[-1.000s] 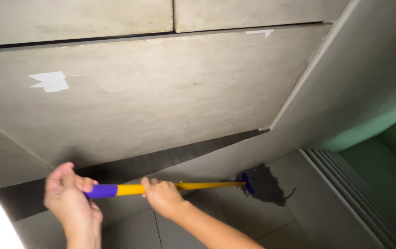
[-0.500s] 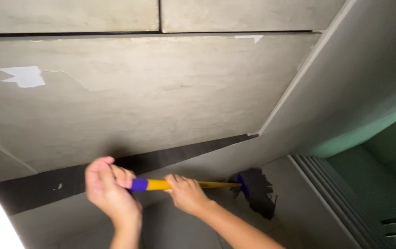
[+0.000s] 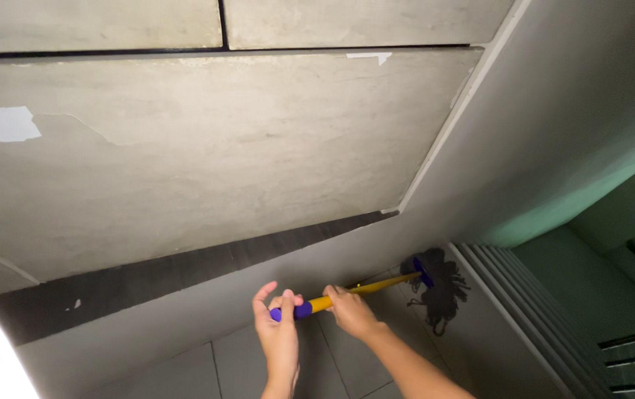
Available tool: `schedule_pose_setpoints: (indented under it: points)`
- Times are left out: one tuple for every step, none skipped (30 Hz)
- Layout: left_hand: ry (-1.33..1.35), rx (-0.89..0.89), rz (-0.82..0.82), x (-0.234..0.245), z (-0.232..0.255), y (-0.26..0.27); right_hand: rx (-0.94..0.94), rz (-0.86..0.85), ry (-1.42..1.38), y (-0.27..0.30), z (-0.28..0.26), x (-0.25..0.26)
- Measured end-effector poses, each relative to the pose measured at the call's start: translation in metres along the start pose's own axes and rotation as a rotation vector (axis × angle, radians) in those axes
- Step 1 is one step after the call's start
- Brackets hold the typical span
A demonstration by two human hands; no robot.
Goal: The person cleans the floor by hand using a mop, moving the mop head back and forth across the tiles near a laundry basket and a staircase.
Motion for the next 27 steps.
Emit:
schedule_pose_setpoints:
  points:
    - [-0.022, -0.003, 0.010, 0.004, 0.003, -0.002, 0.002, 0.023, -0.013, -0.002, -0.004, -0.004]
    - [-0.030, -0.023, 0.025, 0.010, 0.007, -0.003, 0.013, 0.032, -0.016, -0.004, -0.009, -0.008]
    - [-0.038, -0.043, 0.040, 0.017, 0.012, -0.006, 0.024, 0.041, -0.019, -0.006, -0.017, -0.013]
    - [-0.044, -0.060, 0.053, 0.025, 0.018, -0.008, 0.033, 0.050, -0.020, -0.008, -0.025, -0.016]
    - [-0.028, -0.084, 0.044, 0.034, 0.026, -0.011, 0.042, 0.037, -0.005, -0.011, -0.035, -0.019]
    - [-0.016, -0.106, 0.036, 0.047, 0.037, -0.013, 0.050, 0.022, 0.006, -0.014, -0.048, -0.024]
    - [-0.004, -0.128, 0.028, 0.060, 0.049, -0.015, 0.058, 0.007, 0.018, -0.017, -0.064, -0.029]
    - [-0.017, -0.135, 0.034, 0.070, 0.061, -0.017, 0.076, 0.015, 0.025, -0.020, -0.079, -0.032]
    - [-0.030, -0.142, 0.041, 0.081, 0.075, -0.018, 0.094, 0.023, 0.032, -0.022, -0.097, -0.035]
    - [-0.046, -0.156, 0.046, 0.092, 0.092, -0.021, 0.115, 0.036, 0.036, -0.028, -0.116, -0.038]
    - [-0.059, -0.163, 0.061, 0.103, 0.109, -0.022, 0.127, 0.033, 0.028, -0.031, -0.135, -0.039]
    - [-0.076, -0.173, 0.075, 0.114, 0.126, -0.021, 0.141, 0.032, 0.016, -0.033, -0.155, -0.040]
    - [-0.093, -0.183, 0.090, 0.126, 0.144, -0.022, 0.154, 0.030, 0.004, -0.036, -0.176, -0.041]
    - [-0.097, -0.229, 0.080, 0.136, 0.162, -0.021, 0.183, 0.052, -0.011, -0.038, -0.196, -0.041]
    - [-0.101, -0.276, 0.071, 0.148, 0.181, -0.022, 0.211, 0.074, -0.027, -0.041, -0.217, -0.042]
    - [-0.106, -0.321, 0.061, 0.158, 0.198, -0.021, 0.237, 0.096, -0.043, -0.043, -0.237, -0.042]
    - [-0.103, -0.323, 0.063, 0.167, 0.214, -0.020, 0.241, 0.097, -0.049, -0.045, -0.255, -0.042]
    - [-0.102, -0.329, 0.067, 0.177, 0.232, -0.021, 0.249, 0.102, -0.058, -0.049, -0.275, -0.042]
    - [-0.102, -0.336, 0.071, 0.187, 0.250, -0.020, 0.257, 0.106, -0.067, -0.052, -0.294, -0.043]
    - [-0.101, -0.365, 0.072, 0.195, 0.266, -0.020, 0.268, 0.112, -0.086, -0.054, -0.312, -0.044]
    - [-0.101, -0.394, 0.072, 0.204, 0.280, -0.021, 0.279, 0.117, -0.105, -0.057, -0.328, -0.045]
    - [-0.101, -0.417, 0.071, 0.211, 0.292, -0.020, 0.285, 0.121, -0.125, -0.058, -0.343, -0.046]
    - [-0.070, -0.421, 0.065, 0.220, 0.304, -0.020, 0.295, 0.130, -0.131, -0.060, -0.357, -0.048]
    - [-0.030, -0.423, 0.059, 0.226, 0.311, -0.021, 0.307, 0.138, -0.130, -0.062, -0.367, -0.049]
    - [0.009, -0.426, 0.054, 0.229, 0.314, -0.021, 0.318, 0.146, -0.128, -0.062, -0.372, -0.049]
    - [0.019, -0.432, 0.065, 0.229, 0.313, -0.023, 0.316, 0.138, -0.118, -0.063, -0.374, -0.048]
    - [0.029, -0.438, 0.076, 0.227, 0.311, -0.023, 0.314, 0.130, -0.107, -0.062, -0.374, -0.048]
Point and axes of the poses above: each hand's wrist, its own y-axis away from the middle knuckle, its own x-axis out of the back of the hand, z = x × y, the point moved 3 cm from there along -y, towards the middle knuckle, and after that the axes turned 2 degrees about x, right-handed, at the moved point
